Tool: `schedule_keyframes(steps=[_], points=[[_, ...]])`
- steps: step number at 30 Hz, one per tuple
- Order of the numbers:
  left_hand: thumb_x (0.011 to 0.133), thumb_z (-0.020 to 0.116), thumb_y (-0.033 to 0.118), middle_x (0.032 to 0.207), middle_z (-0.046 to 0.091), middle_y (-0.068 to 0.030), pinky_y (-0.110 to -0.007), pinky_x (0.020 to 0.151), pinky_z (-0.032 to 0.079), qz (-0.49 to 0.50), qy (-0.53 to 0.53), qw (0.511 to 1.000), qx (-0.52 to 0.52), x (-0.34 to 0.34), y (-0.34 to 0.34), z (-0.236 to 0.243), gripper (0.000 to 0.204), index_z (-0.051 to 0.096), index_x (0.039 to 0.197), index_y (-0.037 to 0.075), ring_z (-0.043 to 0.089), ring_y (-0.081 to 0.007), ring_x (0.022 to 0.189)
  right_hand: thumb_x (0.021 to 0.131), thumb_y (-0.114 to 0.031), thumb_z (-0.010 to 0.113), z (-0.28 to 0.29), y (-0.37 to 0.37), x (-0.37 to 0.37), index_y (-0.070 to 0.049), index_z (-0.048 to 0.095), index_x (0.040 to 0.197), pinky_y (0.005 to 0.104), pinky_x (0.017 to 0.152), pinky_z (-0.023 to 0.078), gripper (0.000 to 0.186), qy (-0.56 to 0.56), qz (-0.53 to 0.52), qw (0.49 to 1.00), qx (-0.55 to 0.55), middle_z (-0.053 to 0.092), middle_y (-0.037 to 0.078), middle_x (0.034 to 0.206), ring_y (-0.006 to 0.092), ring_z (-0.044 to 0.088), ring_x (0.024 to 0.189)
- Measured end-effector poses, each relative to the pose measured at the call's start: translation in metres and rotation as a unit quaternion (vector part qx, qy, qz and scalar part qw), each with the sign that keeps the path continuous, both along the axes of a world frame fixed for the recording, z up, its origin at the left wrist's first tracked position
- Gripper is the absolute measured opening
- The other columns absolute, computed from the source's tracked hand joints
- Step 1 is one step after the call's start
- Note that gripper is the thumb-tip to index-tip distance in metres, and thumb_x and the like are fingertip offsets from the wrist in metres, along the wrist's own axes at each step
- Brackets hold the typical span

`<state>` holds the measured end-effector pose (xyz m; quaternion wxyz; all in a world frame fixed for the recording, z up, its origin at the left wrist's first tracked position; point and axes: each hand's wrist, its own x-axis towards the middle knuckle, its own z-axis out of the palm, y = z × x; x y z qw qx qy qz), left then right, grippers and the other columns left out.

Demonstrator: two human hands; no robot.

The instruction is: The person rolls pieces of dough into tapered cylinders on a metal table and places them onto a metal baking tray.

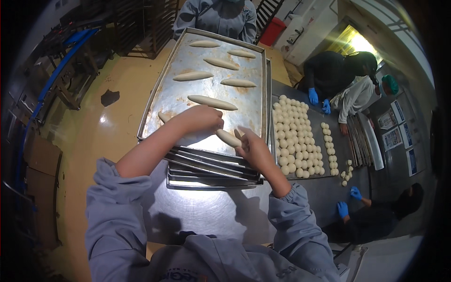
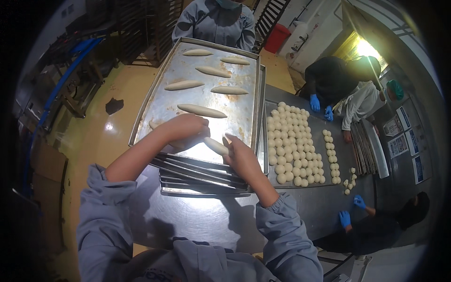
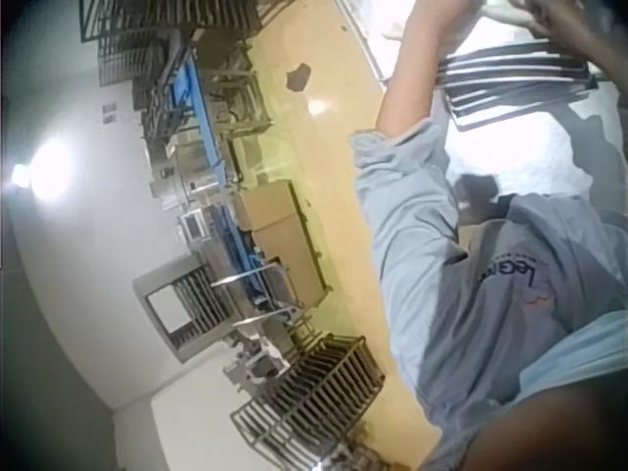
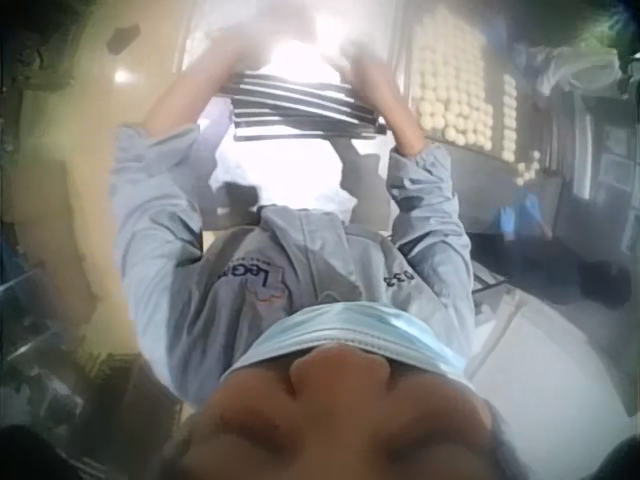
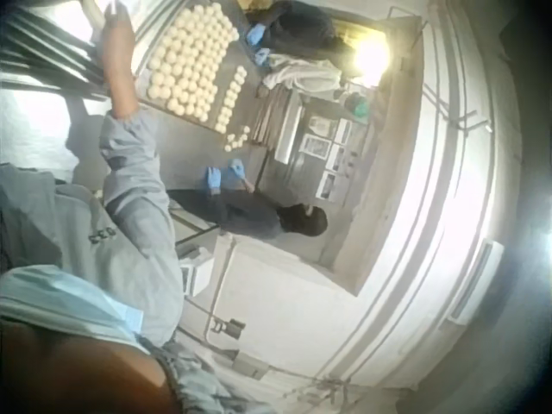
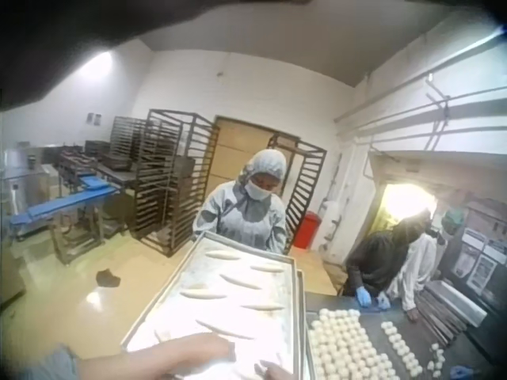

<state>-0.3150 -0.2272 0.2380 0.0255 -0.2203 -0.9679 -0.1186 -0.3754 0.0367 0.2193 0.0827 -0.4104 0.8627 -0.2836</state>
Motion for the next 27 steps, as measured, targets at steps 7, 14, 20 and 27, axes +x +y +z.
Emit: schedule_keyframes(steps=[7,14,20,27], points=[[0.084,0.075,0.017,0.103,0.071,-0.0084,-0.043,0.086,0.056,-0.013,0.096,0.987,0.127,0.017,-0.009,-0.018,0.026,0.075,0.11,0.014,0.069,-0.0295,0.095,0.084,-0.008,0.083,-0.002,0.008,-0.002,-0.003,0.071,0.12,0.0361,0.078,0.058,0.039,0.034,0.003,0.999,-0.005,0.072,0.014,0.098,0.0258,0.073,0.085],[0.088,0.07,0.017,0.096,0.072,-0.0077,-0.042,0.085,0.056,0.062,0.053,0.984,0.158,0.008,-0.016,-0.006,0.017,0.073,0.105,0.014,0.069,-0.0302,0.093,0.084,-0.011,0.08,0.006,0.015,-0.006,-0.003,0.07,0.105,0.0423,0.074,0.055,0.024,-0.019,-0.035,0.998,-0.053,0.071,0.016,0.093,0.035,0.07,0.082],[0.084,0.069,0.012,0.098,0.071,-0.0061,-0.041,0.084,0.055,0.002,0.134,0.984,0.115,0.012,-0.022,-0.026,0.019,0.073,0.103,0.014,0.069,-0.0286,0.094,0.084,-0.012,0.08,-0.005,0.02,-0.004,-0.004,0.069,0.102,0.045,0.073,0.054,0.022,0.042,-0.008,0.999,-0.029,0.069,0.016,0.087,0.0373,0.069,0.082],[0.08,0.075,0.015,0.088,0.071,-0.0055,-0.041,0.085,0.055,0.079,0.093,0.982,0.146,0.007,-0.032,-0.017,0.013,0.074,0.093,0.014,0.069,-0.0285,0.089,0.085,-0.011,0.082,0.0,0.024,0.002,-0.006,0.075,0.103,0.0368,0.071,0.054,0.02,0.065,-0.047,0.997,-0.006,0.074,0.009,0.089,0.0258,0.071,0.078]])
